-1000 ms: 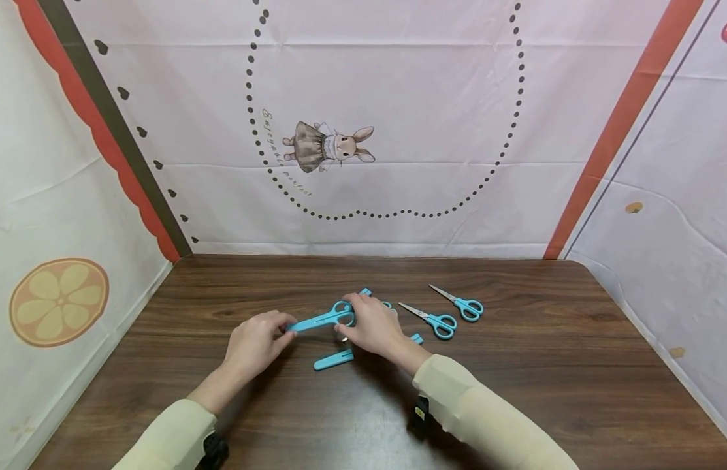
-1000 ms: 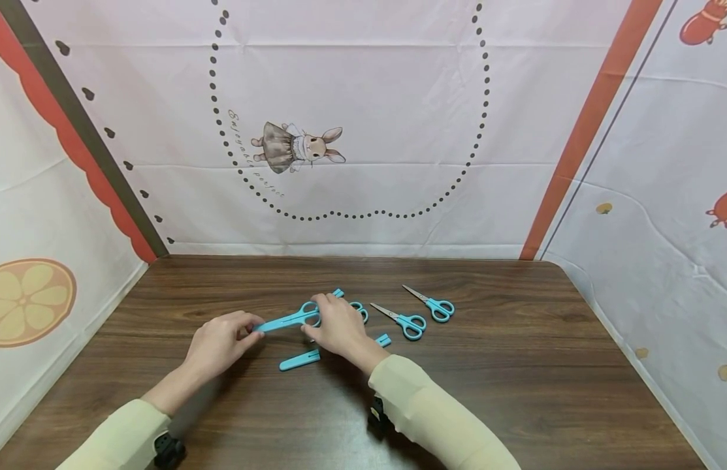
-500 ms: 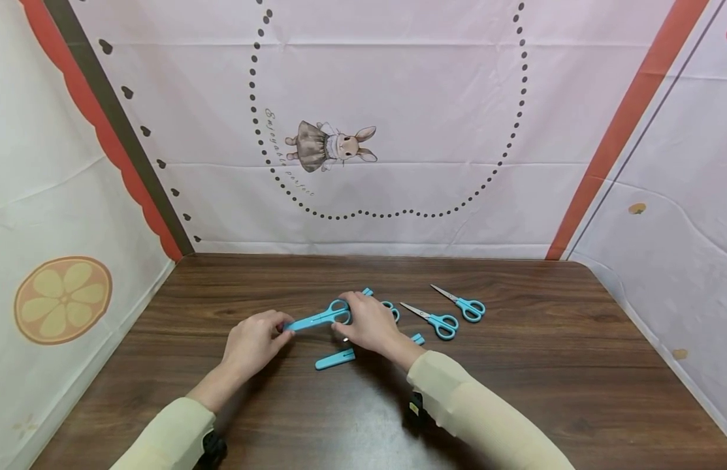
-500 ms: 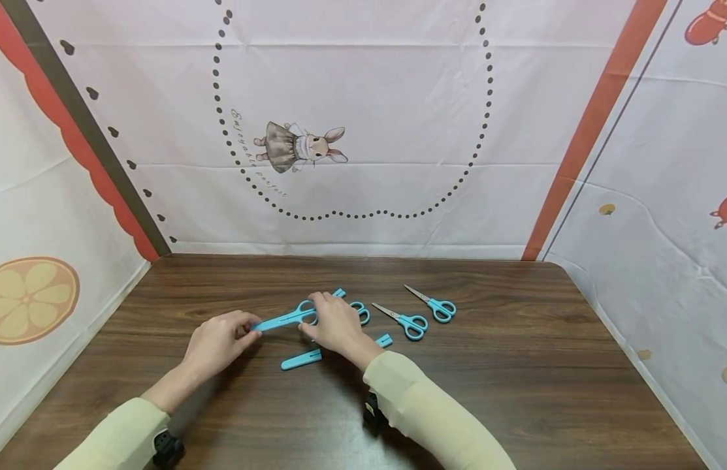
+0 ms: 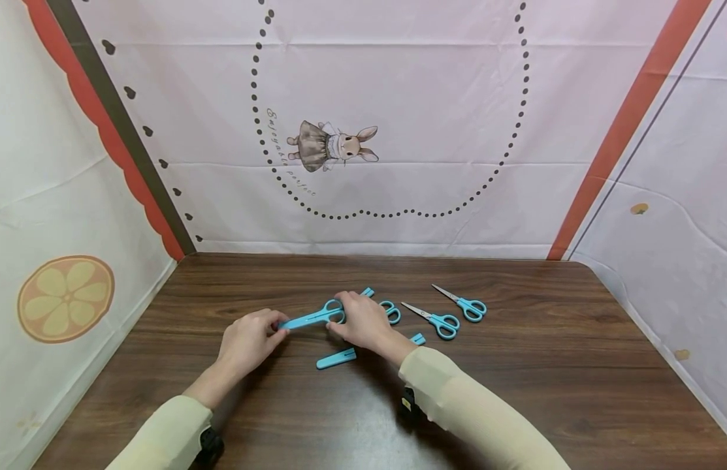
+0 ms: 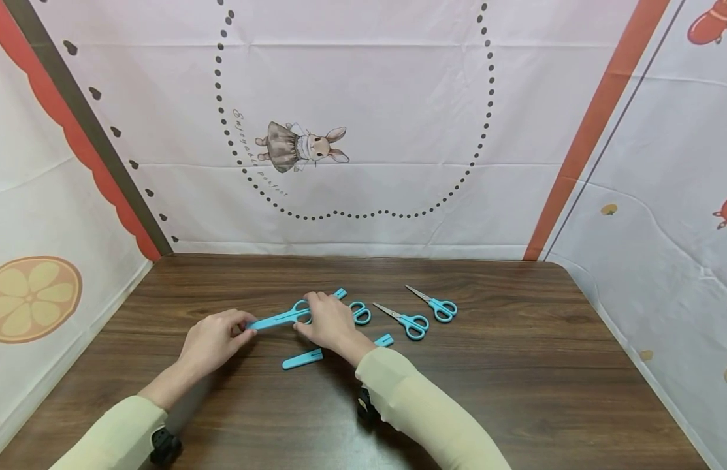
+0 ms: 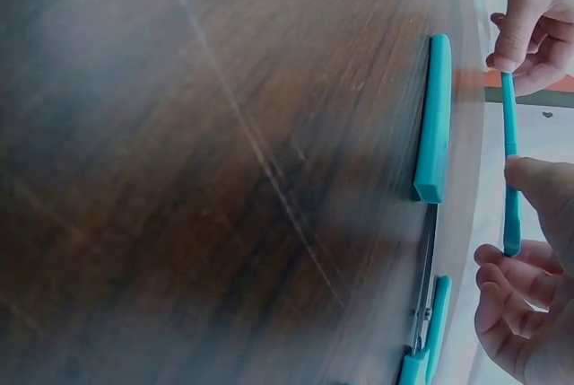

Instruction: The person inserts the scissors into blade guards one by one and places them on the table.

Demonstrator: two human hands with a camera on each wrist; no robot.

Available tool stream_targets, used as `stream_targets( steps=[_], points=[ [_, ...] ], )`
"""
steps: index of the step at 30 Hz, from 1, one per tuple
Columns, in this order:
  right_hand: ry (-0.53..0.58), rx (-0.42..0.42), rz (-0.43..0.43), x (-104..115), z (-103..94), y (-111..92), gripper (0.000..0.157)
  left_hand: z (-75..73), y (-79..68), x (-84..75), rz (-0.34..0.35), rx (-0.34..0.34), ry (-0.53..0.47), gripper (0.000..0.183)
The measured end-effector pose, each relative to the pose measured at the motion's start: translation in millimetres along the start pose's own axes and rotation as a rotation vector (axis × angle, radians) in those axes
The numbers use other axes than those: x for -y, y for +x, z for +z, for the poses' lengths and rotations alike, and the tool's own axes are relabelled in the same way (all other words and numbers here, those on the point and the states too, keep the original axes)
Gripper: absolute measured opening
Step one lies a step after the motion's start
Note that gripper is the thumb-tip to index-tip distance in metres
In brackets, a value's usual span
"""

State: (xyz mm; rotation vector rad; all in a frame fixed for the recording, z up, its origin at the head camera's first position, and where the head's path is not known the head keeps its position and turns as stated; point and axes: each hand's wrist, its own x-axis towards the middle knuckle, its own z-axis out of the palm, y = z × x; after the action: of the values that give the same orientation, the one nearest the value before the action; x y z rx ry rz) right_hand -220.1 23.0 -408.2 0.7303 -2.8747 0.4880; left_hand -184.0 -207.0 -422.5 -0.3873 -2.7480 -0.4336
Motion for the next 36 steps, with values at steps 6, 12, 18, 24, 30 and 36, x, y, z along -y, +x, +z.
stream_targets(
  steps=[6, 12, 18, 24, 30, 36],
  points=[
    [0.013, 0.008, -0.024, 3, -0.6, 2, 0.052, 2.1, -0.4, 5.7, 0.015, -0.02, 0.005, 0.014],
    [-0.011, 0.019, -0.049, 4, 0.6, 2, 0.052, 3.3, -2.0, 8.9, 0.009, -0.016, 0.007, 0.014],
    [-0.023, 0.045, -0.053, 3, 2.2, 3, 0.052, 3.7, -1.8, 10.5, 0.001, -0.002, 0.01, 0.014],
    [-0.042, 0.068, -0.055, 5, 3.0, 5, 0.051, 2.7, -1.6, 11.6, -0.026, 0.032, 0.026, 0.014],
    [-0.063, 0.104, -0.035, 9, 3.8, 9, 0.052, -0.8, -0.5, 12.2, -0.052, 0.08, 0.036, 0.014],
    [-0.067, 0.133, -0.027, 12, 4.1, 13, 0.052, -4.9, 1.9, 13.5, -0.069, 0.126, 0.041, 0.013]
  ],
)
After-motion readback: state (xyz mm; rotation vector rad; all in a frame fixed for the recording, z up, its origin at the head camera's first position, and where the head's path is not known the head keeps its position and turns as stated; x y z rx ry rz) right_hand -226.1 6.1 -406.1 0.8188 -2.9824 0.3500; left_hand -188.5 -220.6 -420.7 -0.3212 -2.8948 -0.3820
